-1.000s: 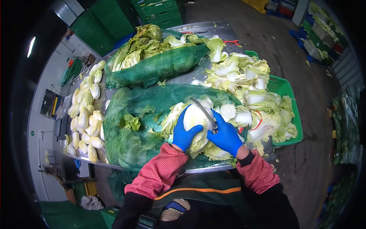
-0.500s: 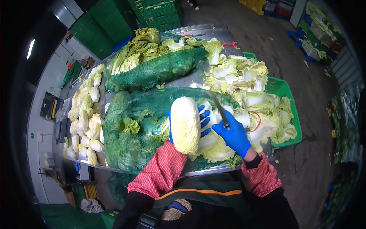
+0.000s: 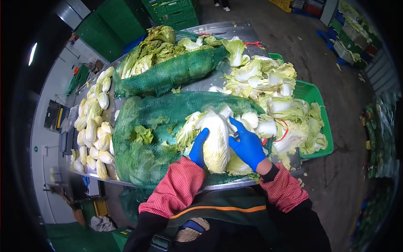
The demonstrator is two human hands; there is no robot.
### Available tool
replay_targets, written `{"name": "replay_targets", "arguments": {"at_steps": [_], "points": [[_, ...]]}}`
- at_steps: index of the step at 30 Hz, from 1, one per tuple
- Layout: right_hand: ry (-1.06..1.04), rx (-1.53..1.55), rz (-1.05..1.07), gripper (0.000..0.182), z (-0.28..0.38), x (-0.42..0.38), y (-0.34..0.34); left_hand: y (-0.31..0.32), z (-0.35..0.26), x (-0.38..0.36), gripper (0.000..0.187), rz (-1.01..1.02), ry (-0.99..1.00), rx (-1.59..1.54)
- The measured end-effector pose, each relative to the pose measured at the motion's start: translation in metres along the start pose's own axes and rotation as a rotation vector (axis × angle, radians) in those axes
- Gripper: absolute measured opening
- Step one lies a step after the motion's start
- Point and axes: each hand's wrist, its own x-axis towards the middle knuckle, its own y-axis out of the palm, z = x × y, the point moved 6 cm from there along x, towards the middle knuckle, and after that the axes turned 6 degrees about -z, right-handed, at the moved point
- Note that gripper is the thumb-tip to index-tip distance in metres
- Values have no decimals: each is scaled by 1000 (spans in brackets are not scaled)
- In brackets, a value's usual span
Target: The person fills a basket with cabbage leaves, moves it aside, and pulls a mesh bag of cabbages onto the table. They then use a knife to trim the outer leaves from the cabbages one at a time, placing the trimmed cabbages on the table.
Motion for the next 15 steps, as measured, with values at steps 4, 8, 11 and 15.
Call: {"name": "replay_targets", "arguments": {"at_steps": [4, 8, 11, 15], "points": [[92, 251, 133, 66, 6, 2, -10, -10, -5, 10, 61, 35, 166, 151], [45, 73, 87, 65, 12, 0, -7, -2, -7, 15, 64, 140, 319, 349], [-10, 35, -15, 61, -2, -2, -2, 5, -3, 11, 66, 179, 222, 321], [120, -68, -81, 54, -45, 15, -24, -2, 12, 3, 68, 70, -105, -100]]}}
